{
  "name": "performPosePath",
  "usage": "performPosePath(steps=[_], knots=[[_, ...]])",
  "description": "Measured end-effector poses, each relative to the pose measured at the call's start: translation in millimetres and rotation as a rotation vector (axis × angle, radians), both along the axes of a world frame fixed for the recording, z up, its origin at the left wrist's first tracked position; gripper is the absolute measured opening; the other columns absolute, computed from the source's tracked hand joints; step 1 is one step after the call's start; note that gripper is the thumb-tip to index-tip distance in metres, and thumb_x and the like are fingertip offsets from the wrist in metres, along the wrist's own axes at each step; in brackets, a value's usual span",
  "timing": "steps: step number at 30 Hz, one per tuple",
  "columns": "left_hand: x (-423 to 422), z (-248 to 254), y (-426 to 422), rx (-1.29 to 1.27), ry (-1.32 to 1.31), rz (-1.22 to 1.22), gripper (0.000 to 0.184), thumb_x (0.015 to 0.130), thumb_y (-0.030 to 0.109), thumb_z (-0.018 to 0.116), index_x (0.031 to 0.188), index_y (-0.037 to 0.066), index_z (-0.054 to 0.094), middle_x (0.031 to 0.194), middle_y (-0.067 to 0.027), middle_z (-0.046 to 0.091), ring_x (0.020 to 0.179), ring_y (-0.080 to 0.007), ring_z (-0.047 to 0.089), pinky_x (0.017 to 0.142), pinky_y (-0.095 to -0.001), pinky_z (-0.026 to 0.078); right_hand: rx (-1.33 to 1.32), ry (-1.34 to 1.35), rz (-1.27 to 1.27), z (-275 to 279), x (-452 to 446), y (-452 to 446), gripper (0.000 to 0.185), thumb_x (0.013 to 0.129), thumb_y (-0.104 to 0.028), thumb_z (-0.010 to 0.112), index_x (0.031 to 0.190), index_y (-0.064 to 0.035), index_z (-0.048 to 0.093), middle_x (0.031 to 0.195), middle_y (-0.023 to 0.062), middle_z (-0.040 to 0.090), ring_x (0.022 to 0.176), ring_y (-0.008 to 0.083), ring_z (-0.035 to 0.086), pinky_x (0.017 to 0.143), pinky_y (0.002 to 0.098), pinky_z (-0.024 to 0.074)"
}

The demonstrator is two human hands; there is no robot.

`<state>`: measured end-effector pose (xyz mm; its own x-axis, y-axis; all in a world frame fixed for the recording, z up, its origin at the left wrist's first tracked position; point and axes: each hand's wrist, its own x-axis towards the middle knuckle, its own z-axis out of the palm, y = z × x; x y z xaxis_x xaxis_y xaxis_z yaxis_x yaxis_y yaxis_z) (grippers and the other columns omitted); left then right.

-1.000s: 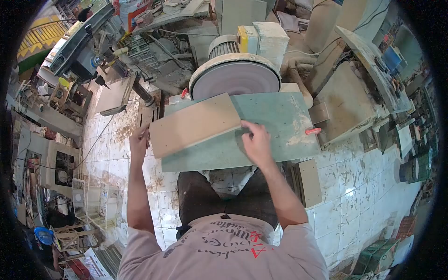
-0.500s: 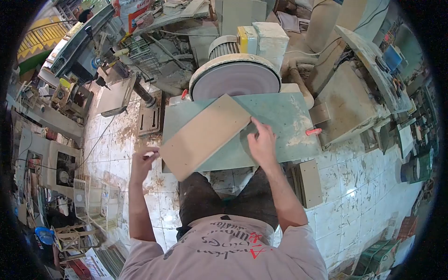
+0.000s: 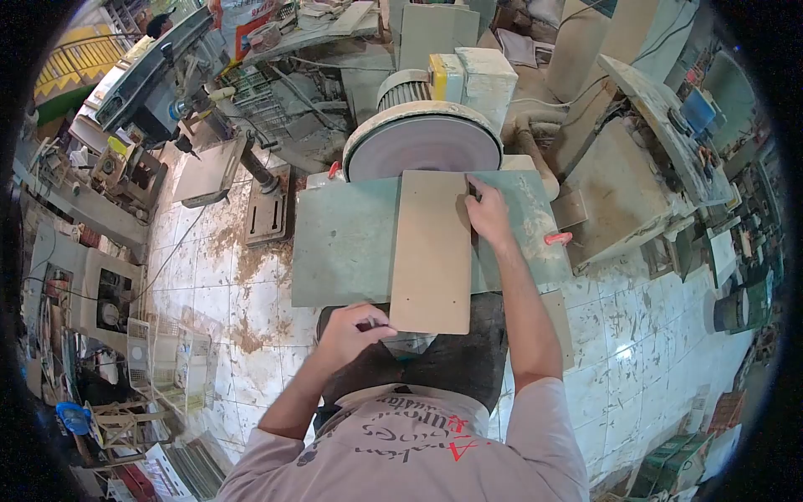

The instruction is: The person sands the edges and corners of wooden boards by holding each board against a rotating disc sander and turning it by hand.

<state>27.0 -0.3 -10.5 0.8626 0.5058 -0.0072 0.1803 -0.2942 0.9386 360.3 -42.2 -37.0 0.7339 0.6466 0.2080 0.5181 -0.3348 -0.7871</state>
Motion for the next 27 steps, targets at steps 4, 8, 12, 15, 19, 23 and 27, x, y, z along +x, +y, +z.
performPosePath(steps=[4,8,12,15,19,23,27], knots=[[5,-16,-20,-0.483,0.046,0.085,0.021,0.085,0.01,0.07,0.101,-0.001,0.062,0.095,-0.0071,0.065,0.078,-0.0152,0.065,0.066,-0.0278,0.055,0.034,0.088,0.005,7,-7,-4,0.043,0.079,-0.016,0.052,0.119,-0.0051,0.062,0.102,0.0239,0.066,0.099,0.037,0.063,0.087,0.0409,0.0474],[19,-15,-29,-0.911,-0.018,0.123,0.021,0.091,0.007,0.059,0.11,-0.002,0.057,0.105,-0.0095,0.062,0.09,-0.0204,0.065,0.081,-0.0369,0.058,0.068,0.021,0.01,15,-35,-15,0.035,0.078,-0.015,0.051,0.107,-0.0027,0.065,0.092,0.0247,0.065,0.087,0.0419,0.063,0.074,0.0449,0.0479],[19,-18,-38,-0.836,-0.148,0.075,0.028,0.092,0.008,0.058,0.118,-0.002,0.056,0.11,-0.0085,0.063,0.1,-0.0171,0.062,0.089,-0.0363,0.052,0.16,0.227,0.043,20,-56,-39,0.035,0.085,-0.02,0.051,0.112,0.0002,0.061,0.091,0.0192,0.067,0.082,0.023,0.064,0.074,0.0371,0.0486],[5,-3,-46,-0.635,-0.022,0.127,0.033,0.088,0.008,0.063,0.118,-0.003,0.056,0.104,-0.0091,0.065,0.093,-0.0143,0.062,0.084,-0.0305,0.051,0.309,0.425,0.076,33,-72,-80,0.041,0.093,-0.026,0.052,0.123,0.0009,0.057,0.11,0.0149,0.066,0.1,0.0187,0.061,0.085,0.0345,0.0477],[-10,31,-37,-0.146,0.143,0.003,0.037,0.086,0.002,0.064,0.121,-0.005,0.054,0.105,-0.0127,0.066,0.093,-0.0183,0.065,0.083,-0.0293,0.051,0.369,0.637,0.116,80,-86,-150,0.066,0.099,-0.052,0.038,0.137,0.0015,0.045,0.135,0.0155,0.052,0.123,0.0252,0.05,0.103,0.0397,0.0407],[32,73,-39,0.53,0.007,-0.26,0.047,0.079,-0.005,0.063,0.125,-0.001,0.055,0.113,-0.0167,0.064,0.106,-0.0284,0.063,0.089,-0.0349,0.051,0.765,0.99,-0.146,123,-86,-222,0.088,0.087,-0.076,0.029,0.141,-0.0074,0.039,0.138,0.0107,0.048,0.123,0.0305,0.05,0.093,0.0451,0.0488],[84,79,-44,0.755,-0.333,-0.544,0.051,0.075,-0.005,0.064,0.124,0.003,0.058,0.123,-0.0136,0.06,0.116,-0.0303,0.057,0.097,-0.0413,0.048,1.075,1.157,-0.424,92,-71,-322,0.043,0.09,-0.044,0.056,0.113,-0.0084,0.063,0.104,0.0072,0.068,0.096,0.0199,0.066,0.079,0.0356,0.0549]])
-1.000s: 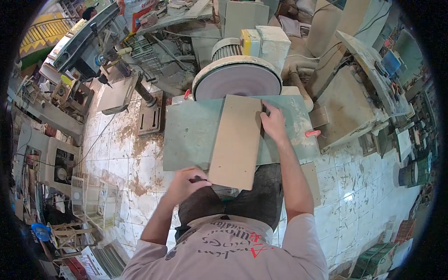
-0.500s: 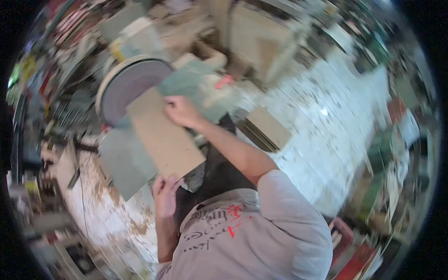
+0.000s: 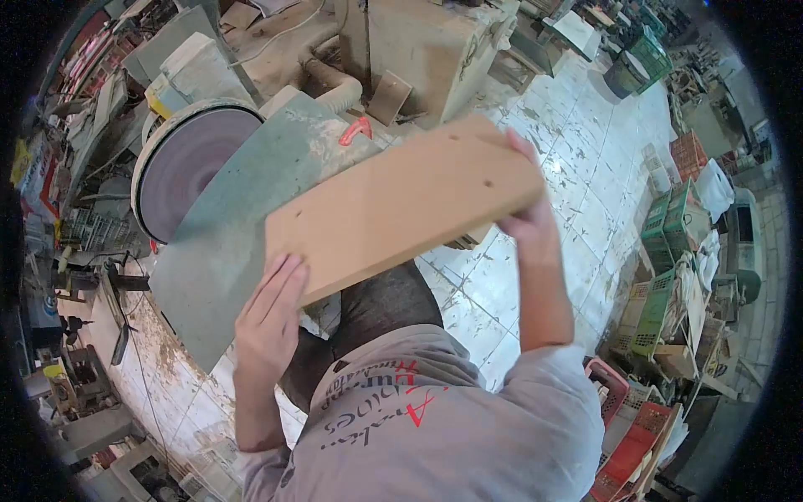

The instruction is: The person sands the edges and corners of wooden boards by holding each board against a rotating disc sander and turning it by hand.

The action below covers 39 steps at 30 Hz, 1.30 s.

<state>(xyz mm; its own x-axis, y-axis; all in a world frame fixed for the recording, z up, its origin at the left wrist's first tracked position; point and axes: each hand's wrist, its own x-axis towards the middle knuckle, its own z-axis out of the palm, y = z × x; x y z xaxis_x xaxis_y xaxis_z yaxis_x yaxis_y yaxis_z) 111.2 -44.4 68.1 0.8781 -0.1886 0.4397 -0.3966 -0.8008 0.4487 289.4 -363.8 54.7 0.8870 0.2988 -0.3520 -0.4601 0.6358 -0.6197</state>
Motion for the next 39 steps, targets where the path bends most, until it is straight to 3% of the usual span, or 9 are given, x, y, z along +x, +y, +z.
performPosePath(steps=[1,3,8,12,14,18,22,30,39], knots=[[13,-2,-2,-0.003,0.001,0.006,0.051,0.075,-0.005,0.064,0.124,0.003,0.058,0.123,-0.0136,0.06,0.116,-0.0303,0.057,0.097,-0.0413,0.048,-0.024,-0.127,0.09,-21,7,-39,0.034,0.088,-0.034,0.06,0.106,-0.0063,0.063,0.098,0.0081,0.067,0.089,0.0183,0.066,0.074,0.0308,0.0543],[34,-9,-8,0.083,-0.022,-0.116,0.046,0.077,0.0,0.066,0.123,0.006,0.06,0.128,-0.0111,0.058,0.121,-0.0291,0.054,0.104,-0.0436,0.041,-0.419,-0.05,-0.193,-8,-18,-49,0.031,0.086,-0.029,0.062,0.103,-0.0035,0.062,0.094,0.0087,0.066,0.086,0.0176,0.065,0.072,0.0316,0.0538],[37,-13,-2,-0.102,-0.048,-0.02,0.041,0.079,0.002,0.067,0.12,0.006,0.062,0.127,-0.0106,0.059,0.121,-0.0292,0.054,0.107,-0.0454,0.037,-0.452,-0.1,-0.427,-5,-36,-117,0.034,0.086,-0.026,0.061,0.108,0.0,0.059,0.101,0.0082,0.063,0.091,0.0172,0.063,0.077,0.0298,0.0525],[5,-25,48,-0.283,-0.165,0.309,0.029,0.082,-0.006,0.062,0.11,-0.001,0.065,0.107,-0.0145,0.068,0.107,-0.0301,0.063,0.1,-0.0415,0.043,-0.644,-0.15,-0.526,-44,-21,-163,0.037,0.086,-0.026,0.061,0.111,0.001,0.058,0.105,0.0073,0.063,0.091,0.0161,0.062,0.076,0.0276,0.0513],[-20,-28,75,-0.215,-0.175,0.522,0.023,0.086,-0.006,0.058,0.108,-0.003,0.064,0.103,-0.0146,0.068,0.102,-0.026,0.064,0.093,-0.0371,0.048,-0.808,-0.159,-0.374,-90,-5,-178,0.036,0.087,-0.026,0.061,0.112,0.0005,0.058,0.106,0.0069,0.063,0.086,0.0155,0.062,0.07,0.0277,0.0508],[-63,-38,112,-0.349,-0.281,0.713,0.018,0.093,-0.003,0.054,0.108,-0.007,0.063,0.101,-0.0144,0.067,0.093,-0.0196,0.063,0.084,-0.0304,0.05,-0.815,-0.066,-0.335,-206,18,-171,0.033,0.089,-0.028,0.061,0.111,-0.0032,0.059,0.096,0.0062,0.063,0.079,0.0168,0.063,0.063,0.0317,0.0514],[-96,-43,124,-0.424,-0.314,0.889,0.02,0.094,-0.001,0.053,0.112,-0.007,0.061,0.101,-0.0126,0.066,0.089,-0.0165,0.062,0.08,-0.0274,0.05,-0.686,0.031,-0.339,-267,24,-136,0.029,0.091,-0.025,0.061,0.111,-0.0043,0.057,0.099,0.0085,0.062,0.079,0.0186,0.063,0.061,0.0327,0.0534],[-121,-56,130,-0.403,-0.279,0.942,0.023,0.096,0.002,0.053,0.116,-0.005,0.061,0.101,-0.0119,0.066,0.09,-0.015,0.062,0.08,-0.027,0.05,-0.588,0.085,-0.197,-308,35,-117,0.032,0.094,-0.026,0.056,0.118,-0.004,0.054,0.107,0.0094,0.06,0.091,0.0206,0.06,0.079,0.0336,0.0506],[-125,-59,137,-0.379,-0.24,1.032,0.022,0.096,0.003,0.054,0.115,-0.006,0.061,0.101,-0.0126,0.067,0.088,-0.0158,0.063,0.08,-0.0266,0.05,-0.601,0.144,-0.086,-326,34,-142,0.031,0.094,-0.024,0.053,0.116,-0.0035,0.056,0.108,0.009,0.06,0.095,0.0217,0.059,0.082,0.0341,0.0492]])
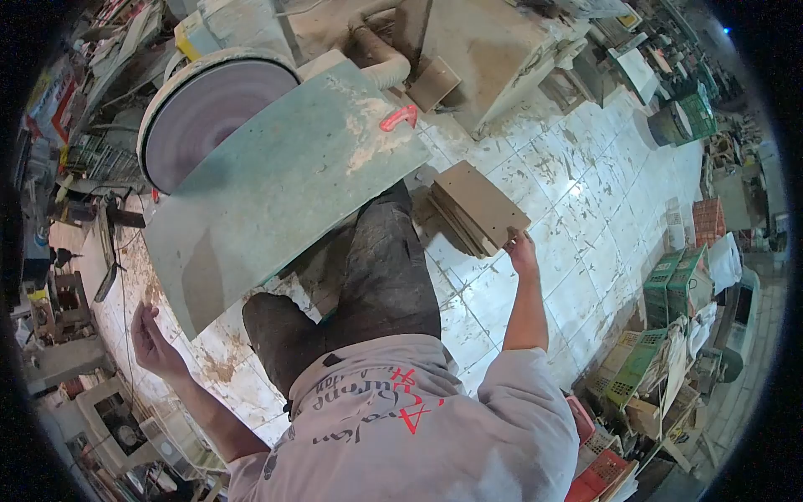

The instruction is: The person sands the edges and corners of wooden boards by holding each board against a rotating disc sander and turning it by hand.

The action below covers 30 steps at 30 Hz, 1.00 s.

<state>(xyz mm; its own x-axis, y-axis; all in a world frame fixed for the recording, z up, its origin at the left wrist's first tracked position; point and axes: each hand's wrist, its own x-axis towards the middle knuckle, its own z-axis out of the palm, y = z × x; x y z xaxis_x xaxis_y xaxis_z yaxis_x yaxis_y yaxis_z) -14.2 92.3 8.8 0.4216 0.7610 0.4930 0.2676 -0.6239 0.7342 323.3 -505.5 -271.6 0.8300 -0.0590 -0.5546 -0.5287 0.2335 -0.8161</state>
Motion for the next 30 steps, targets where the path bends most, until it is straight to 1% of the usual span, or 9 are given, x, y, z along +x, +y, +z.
performPosePath(steps=[3,5,9,13,17,19,25,28,30], knots=[[-7,-4,7,-0.025,-0.042,-0.004,0.022,0.095,0.002,0.055,0.115,-0.006,0.06,0.102,-0.0145,0.067,0.088,-0.0177,0.064,0.08,-0.0271,0.051,-0.322,-0.302,0.371,-71,17,-62,0.028,0.093,-0.021,0.052,0.115,-0.0038,0.057,0.108,0.0078,0.06,0.094,0.0217,0.059,0.082,0.0338,0.0495],[-10,-4,10,-0.015,-0.045,0.023,0.022,0.095,0.001,0.055,0.114,-0.006,0.061,0.102,-0.0144,0.067,0.089,-0.0181,0.064,0.081,-0.0269,0.051,-0.037,-0.063,0.235,-56,15,-59,0.031,0.092,-0.021,0.052,0.118,-0.0042,0.055,0.113,0.0076,0.058,0.099,0.0235,0.058,0.086,0.0345,0.0483],[-12,-2,12,-0.021,-0.081,0.051,0.02,0.094,0.0,0.054,0.112,-0.007,0.061,0.1,-0.0139,0.067,0.088,-0.0176,0.064,0.081,-0.027,0.051,-0.295,0.216,-0.094,-35,9,-45,0.039,0.093,-0.029,0.051,0.128,-0.0114,0.05,0.134,0.0125,0.047,0.121,0.0265,0.046,0.093,0.0487,0.0419],[-17,-17,25,-0.095,-0.108,0.136,0.025,0.097,0.008,0.052,0.113,-0.009,0.061,0.102,-0.0154,0.067,0.09,-0.0203,0.065,0.084,-0.0306,0.051,-0.328,0.302,0.007,-76,-12,-53,0.048,0.092,-0.033,0.051,0.136,-0.0141,0.045,0.144,0.0085,0.04,0.127,0.0275,0.042,0.099,0.0518,0.0376],[-33,-70,59,-0.271,-0.125,0.199,0.024,0.095,0.009,0.056,0.113,-0.005,0.062,0.1,-0.0133,0.068,0.089,-0.0179,0.065,0.081,-0.0288,0.051,-0.33,0.468,0.332,-121,-62,-24,0.043,0.092,-0.031,0.053,0.134,-0.0221,0.048,0.135,0.0016,0.052,0.123,0.0246,0.045,0.088,0.0504,0.0414],[-40,-102,73,-0.34,-0.059,0.223,0.024,0.095,0.01,0.056,0.113,-0.005,0.063,0.099,-0.0117,0.068,0.09,-0.0168,0.064,0.081,-0.0286,0.051,-0.437,0.496,0.545,-110,-97,21,0.035,0.09,-0.034,0.055,0.121,-0.0177,0.059,0.129,0.0054,0.054,0.117,0.0262,0.048,0.09,0.0485,0.0429],[-63,-206,105,-0.397,0.121,0.231,0.028,0.094,0.016,0.058,0.115,-0.001,0.064,0.102,-0.0086,0.068,0.092,-0.0156,0.062,0.085,-0.0295,0.047,-0.441,0.401,0.759,-60,-67,161,0.036,0.09,-0.033,0.055,0.122,-0.0166,0.058,0.127,0.0059,0.055,0.115,0.0259,0.05,0.087,0.0475,0.0437],[-60,-269,116,-0.382,0.043,0.343,0.034,0.082,0.018,0.068,0.111,0.0,0.064,0.105,-0.015,0.067,0.099,-0.0295,0.061,0.087,-0.0367,0.048,-0.421,0.306,0.962,-40,-54,273,0.036,0.09,-0.032,0.055,0.122,-0.0159,0.058,0.126,0.0061,0.056,0.113,0.0257,0.051,0.086,0.0469,0.0442],[-44,-264,105,-0.31,0.217,0.426,0.055,0.078,0.025,0.072,0.125,0.003,0.055,0.115,-0.0209,0.061,0.11,-0.0367,0.055,0.097,-0.0421,0.042,-0.428,0.254,1.077,-23,-56,320,0.037,0.09,-0.031,0.055,0.123,-0.0155,0.057,0.126,0.0063,0.056,0.112,0.0256,0.051,0.085,0.0465,0.0445]])
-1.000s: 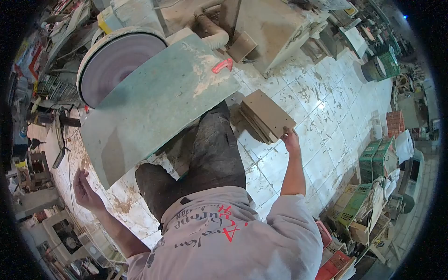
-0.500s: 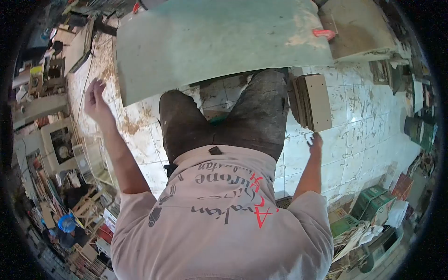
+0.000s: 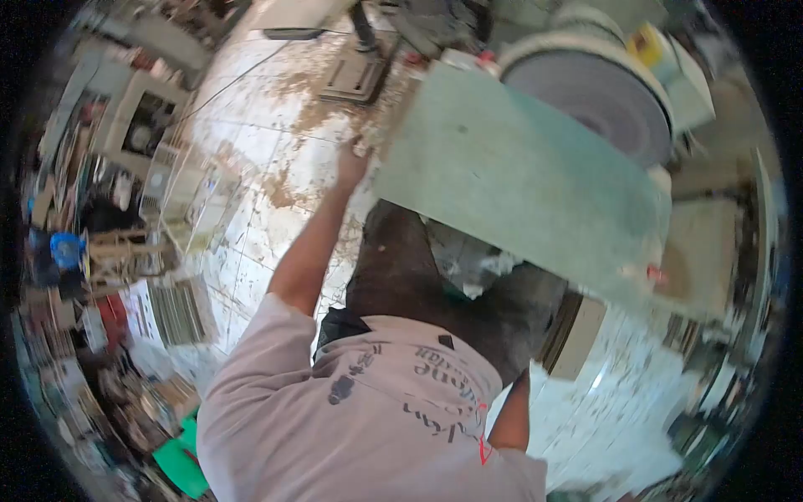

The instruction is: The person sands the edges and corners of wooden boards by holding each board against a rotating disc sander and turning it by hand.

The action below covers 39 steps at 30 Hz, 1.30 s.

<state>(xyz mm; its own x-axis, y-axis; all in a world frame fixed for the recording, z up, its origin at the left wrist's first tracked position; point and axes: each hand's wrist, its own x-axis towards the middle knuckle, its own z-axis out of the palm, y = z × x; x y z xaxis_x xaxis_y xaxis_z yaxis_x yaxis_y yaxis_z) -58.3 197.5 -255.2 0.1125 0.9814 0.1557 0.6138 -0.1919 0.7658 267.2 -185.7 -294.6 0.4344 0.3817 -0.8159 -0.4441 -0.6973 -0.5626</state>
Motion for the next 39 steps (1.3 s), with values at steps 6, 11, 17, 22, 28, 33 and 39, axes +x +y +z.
performPosePath(steps=[6,11,17,22,28,33,39], knots=[[59,-20,-18,-0.307,0.288,-0.229,0.082,0.08,0.036,0.069,0.147,0.014,0.027,0.149,-0.0244,0.024,0.137,-0.0447,0.022,0.107,-0.0502,0.034,0.006,-0.085,0.257,30,0,50,0.037,0.09,-0.029,0.055,0.124,-0.0141,0.057,0.124,0.0069,0.057,0.109,0.0253,0.053,0.083,0.0454,0.0454],[77,-46,-27,-0.625,0.173,0.012,0.101,0.075,0.036,0.073,0.151,0.018,0.009,0.152,-0.0221,0.015,0.14,-0.0426,0.015,0.108,-0.0514,0.032,-0.038,-0.14,0.347,28,14,19,0.038,0.09,-0.027,0.055,0.125,-0.013,0.056,0.123,0.0073,0.058,0.106,0.025,0.055,0.08,0.0444,0.0462],[69,-78,-7,-0.733,-0.009,0.137,0.111,0.07,0.036,0.078,0.152,0.019,0.005,0.156,-0.0207,0.002,0.142,-0.0408,0.012,0.109,-0.0563,0.027,-0.097,-0.205,0.325,31,32,-60,0.039,0.09,-0.025,0.055,0.126,-0.0116,0.055,0.121,0.0078,0.059,0.103,0.0247,0.057,0.078,0.0432,0.0472],[81,-55,5,-0.714,0.401,0.062,0.121,0.059,0.049,0.084,0.152,0.025,0.01,0.156,-0.0211,0.004,0.144,-0.0406,0.006,0.105,-0.0709,0.014,-0.136,-0.271,0.302,36,52,-121,0.039,0.09,-0.024,0.055,0.127,-0.0105,0.054,0.119,0.0083,0.06,0.101,0.0244,0.058,0.076,0.0422,0.048],[104,-60,-1,-0.717,0.608,0.086,0.125,0.056,0.057,0.083,0.152,0.026,0.009,0.156,-0.0226,0.005,0.144,-0.0419,0.005,0.106,-0.0706,0.009,-0.163,-0.334,0.246,47,48,-177,0.04,0.09,-0.022,0.055,0.128,-0.0092,0.053,0.117,0.0088,0.062,0.098,0.0241,0.06,0.073,0.0411,0.0489],[109,-58,4,-0.72,0.626,0.113,0.123,0.059,0.054,0.083,0.152,0.025,0.009,0.154,-0.0276,0.006,0.143,-0.0439,0.006,0.108,-0.0667,0.009,-0.182,-0.36,0.209,51,32,-215,0.041,0.09,-0.02,0.056,0.129,-0.008,0.052,0.116,0.0093,0.063,0.095,0.0238,0.061,0.071,0.0401,0.0497],[63,-61,26,-0.726,0.285,-0.065,0.095,0.069,0.052,0.072,0.147,0.024,0.025,0.144,-0.0278,0.029,0.134,-0.0421,0.029,0.104,-0.0514,0.03,-0.251,-0.317,0.235,49,10,-278,0.042,0.089,-0.018,0.056,0.13,-0.0067,0.051,0.114,0.0098,0.064,0.092,0.0234,0.063,0.068,0.0389,0.0507]])
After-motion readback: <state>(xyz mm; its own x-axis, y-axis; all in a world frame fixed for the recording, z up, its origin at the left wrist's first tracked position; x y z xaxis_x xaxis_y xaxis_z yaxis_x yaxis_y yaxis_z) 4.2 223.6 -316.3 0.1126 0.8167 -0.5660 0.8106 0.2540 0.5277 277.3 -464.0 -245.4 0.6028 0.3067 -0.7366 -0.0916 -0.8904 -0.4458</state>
